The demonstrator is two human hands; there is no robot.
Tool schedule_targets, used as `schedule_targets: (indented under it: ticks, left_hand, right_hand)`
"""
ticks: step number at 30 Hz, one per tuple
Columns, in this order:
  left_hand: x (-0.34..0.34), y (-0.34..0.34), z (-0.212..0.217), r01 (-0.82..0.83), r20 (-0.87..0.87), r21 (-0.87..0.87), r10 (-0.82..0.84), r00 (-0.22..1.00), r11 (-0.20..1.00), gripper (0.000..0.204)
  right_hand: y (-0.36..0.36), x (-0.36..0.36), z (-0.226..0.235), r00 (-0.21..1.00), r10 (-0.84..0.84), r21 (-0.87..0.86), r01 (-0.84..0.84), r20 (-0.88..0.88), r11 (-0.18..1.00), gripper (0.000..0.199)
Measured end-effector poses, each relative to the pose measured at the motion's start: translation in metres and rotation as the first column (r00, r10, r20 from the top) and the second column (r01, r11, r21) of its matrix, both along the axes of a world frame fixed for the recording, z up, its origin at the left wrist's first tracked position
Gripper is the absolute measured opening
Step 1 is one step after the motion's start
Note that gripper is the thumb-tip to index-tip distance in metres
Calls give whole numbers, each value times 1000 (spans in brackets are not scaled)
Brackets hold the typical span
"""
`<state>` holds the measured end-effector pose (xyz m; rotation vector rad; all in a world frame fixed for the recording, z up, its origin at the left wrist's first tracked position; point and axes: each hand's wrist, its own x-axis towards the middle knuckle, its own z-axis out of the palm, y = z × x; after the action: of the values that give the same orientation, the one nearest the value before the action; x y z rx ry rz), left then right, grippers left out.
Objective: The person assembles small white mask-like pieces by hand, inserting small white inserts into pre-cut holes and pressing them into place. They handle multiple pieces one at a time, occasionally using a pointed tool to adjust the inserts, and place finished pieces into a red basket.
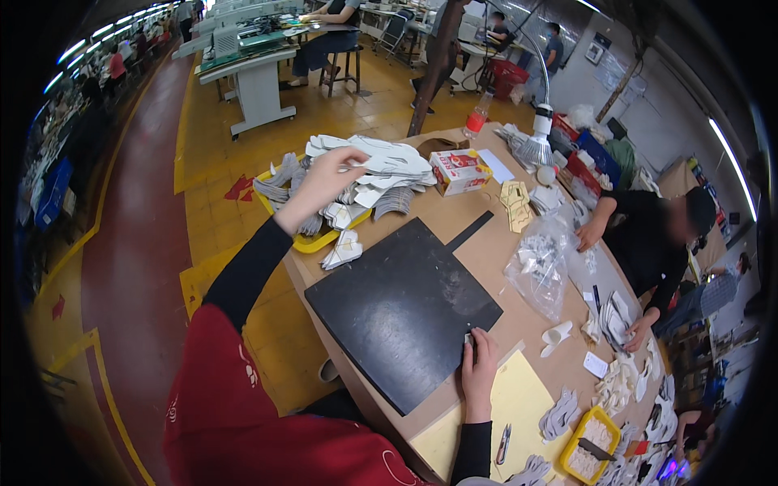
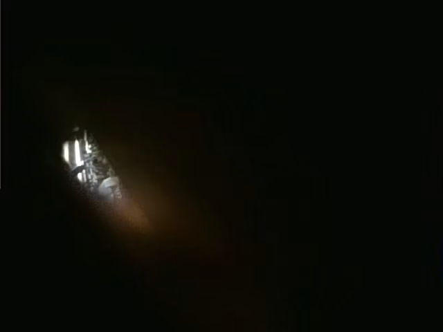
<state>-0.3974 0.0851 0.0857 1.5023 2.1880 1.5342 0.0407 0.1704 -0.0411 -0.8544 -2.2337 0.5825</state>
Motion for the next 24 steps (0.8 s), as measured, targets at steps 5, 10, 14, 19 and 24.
schedule_targets:
  ticks: [5, 10, 14, 19, 24]
  left_hand:
    - [4, 115, -23, -69, -468, -405, -142, 872, 912, 82]
    - [-19, 195, -43, -103, -263, -768, -165, 951, 632, 108]
    - [22, 239, -74, -456, -590, -775, -245, 769, 437, 79]
    - [13, 256, -138, -743, -927, -333, -57, 371, 581, 38]
    - [-18, 256, -104, -567, -798, -321, 106, 593, 759, 21]
  right_hand:
    - [3, 3, 4, 1000, 21, -4, -21, 18, 1000, 36]
    - [4, 1, 1, 1000, 28, -39, -28, -2, 999, 31]
    - [8, 7, 0, 1000, -6, -55, 6, -4, 998, 27]
    - [11, -1, -1, 999, 19, -47, -20, -31, 999, 23]
    - [18, 0, -4, 997, 34, -47, -38, -72, 998, 21]
